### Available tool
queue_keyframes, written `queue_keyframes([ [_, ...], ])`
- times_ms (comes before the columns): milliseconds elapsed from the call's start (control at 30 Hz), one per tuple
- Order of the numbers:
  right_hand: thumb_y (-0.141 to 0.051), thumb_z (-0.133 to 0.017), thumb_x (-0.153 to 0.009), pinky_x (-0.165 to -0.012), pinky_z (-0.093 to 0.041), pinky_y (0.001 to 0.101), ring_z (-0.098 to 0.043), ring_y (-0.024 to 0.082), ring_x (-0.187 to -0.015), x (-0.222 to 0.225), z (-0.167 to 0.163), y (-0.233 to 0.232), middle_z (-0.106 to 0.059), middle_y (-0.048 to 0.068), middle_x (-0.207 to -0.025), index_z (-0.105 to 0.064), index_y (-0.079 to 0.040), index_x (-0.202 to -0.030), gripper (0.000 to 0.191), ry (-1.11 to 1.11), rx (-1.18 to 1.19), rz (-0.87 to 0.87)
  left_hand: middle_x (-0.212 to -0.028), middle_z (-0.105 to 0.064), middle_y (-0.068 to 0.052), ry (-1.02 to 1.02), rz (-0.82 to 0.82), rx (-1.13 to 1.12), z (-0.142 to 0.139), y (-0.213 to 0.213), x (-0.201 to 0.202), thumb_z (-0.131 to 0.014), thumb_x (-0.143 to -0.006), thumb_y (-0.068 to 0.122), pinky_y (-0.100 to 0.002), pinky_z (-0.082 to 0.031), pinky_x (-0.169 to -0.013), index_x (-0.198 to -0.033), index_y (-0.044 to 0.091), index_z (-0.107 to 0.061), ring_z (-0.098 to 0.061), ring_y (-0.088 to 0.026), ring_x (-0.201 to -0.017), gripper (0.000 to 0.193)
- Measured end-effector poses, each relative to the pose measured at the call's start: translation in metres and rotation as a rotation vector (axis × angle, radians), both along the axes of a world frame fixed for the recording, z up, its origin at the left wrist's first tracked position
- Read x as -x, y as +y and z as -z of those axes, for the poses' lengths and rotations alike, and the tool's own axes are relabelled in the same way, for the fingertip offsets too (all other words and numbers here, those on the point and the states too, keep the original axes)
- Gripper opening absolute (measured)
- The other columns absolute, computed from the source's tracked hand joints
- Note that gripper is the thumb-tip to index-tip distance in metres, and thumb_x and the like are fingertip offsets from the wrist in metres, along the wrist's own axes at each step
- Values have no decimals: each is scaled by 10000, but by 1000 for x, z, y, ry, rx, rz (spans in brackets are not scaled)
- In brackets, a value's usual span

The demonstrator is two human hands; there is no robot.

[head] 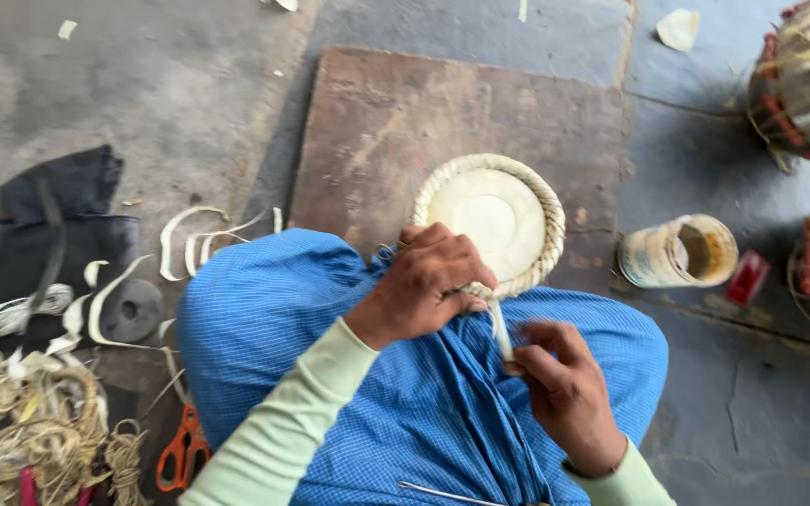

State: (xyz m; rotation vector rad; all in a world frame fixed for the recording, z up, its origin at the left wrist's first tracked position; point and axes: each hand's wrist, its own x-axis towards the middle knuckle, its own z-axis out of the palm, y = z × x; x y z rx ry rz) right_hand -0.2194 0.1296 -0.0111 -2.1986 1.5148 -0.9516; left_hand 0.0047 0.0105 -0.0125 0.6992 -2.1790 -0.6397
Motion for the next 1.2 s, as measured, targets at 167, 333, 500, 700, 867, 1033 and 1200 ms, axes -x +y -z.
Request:
queue_keyframes([
  [167,-3,-639,-894,-702,-550,316,-656,209,-779,10,-18,-27,-650,144,-1031,-564,-1,-865,81,-330,-312,-272,-947,-612,92,16,44,17,-3,0,0,-822,-841,280,-366,-330,-937,-958,245,-725,-543,-156,-966,157],
  [333,-43,-583,-967,-750,-541,325,-654,232,-810,-4,15,-27,-662,109,-934,-578,0,-886,91,-417,-239,-151,-981,-617,72,29,46,64,1,2,-1,-811,-882,225,-365,-333,-943,-975,238,-721,-546,-166,-982,130],
  [500,-206,-612,-982,-785,-553,353,-681,260,-881,-16,41,-29,-686,126,-982,-624,13,-902,234,-420,-294,-185,-968,-637,67,10,64,20,-4,-8,-8,-835,-799,241,-364,-335,-919,-979,233,-702,-566,-174,-980,223],
  [700,-441,-710,-872,-981,-426,490,-546,326,-1183,15,22,36,-705,85,-1140,-645,-80,-740,390,87,-213,-247,-921,-633,51,-17,75,-8,-9,-8,-12,-854,-745,285,-388,-344,-937,-1142,206,-658,-576,-197,-983,450],
  [867,-419,-859,-733,-939,-434,438,-533,289,-1139,71,56,136,-626,76,-1155,-746,-186,-1055,413,288,-853,-101,-1028,-660,-15,206,-34,25,12,0,-16,-779,-895,264,-393,-411,-963,-1133,138,-650,-595,-228,-1017,299],
  [1033,-226,-783,-885,-944,-533,370,-659,193,-1057,95,89,185,-679,17,-1083,-769,-235,-1190,305,96,-971,10,-804,-636,38,566,-357,-388,53,47,-1,-721,-1023,331,-214,-464,-594,-870,147,-665,-562,-77,-649,246],
  [1200,24,-854,-703,-853,-622,399,-811,216,-1046,145,-9,160,-748,97,-1074,-698,-118,-1117,466,-457,-903,354,-834,-739,25,634,-139,-1006,72,76,26,-666,-959,349,-206,-479,-578,-983,63,-767,-646,-37,-694,305],
])
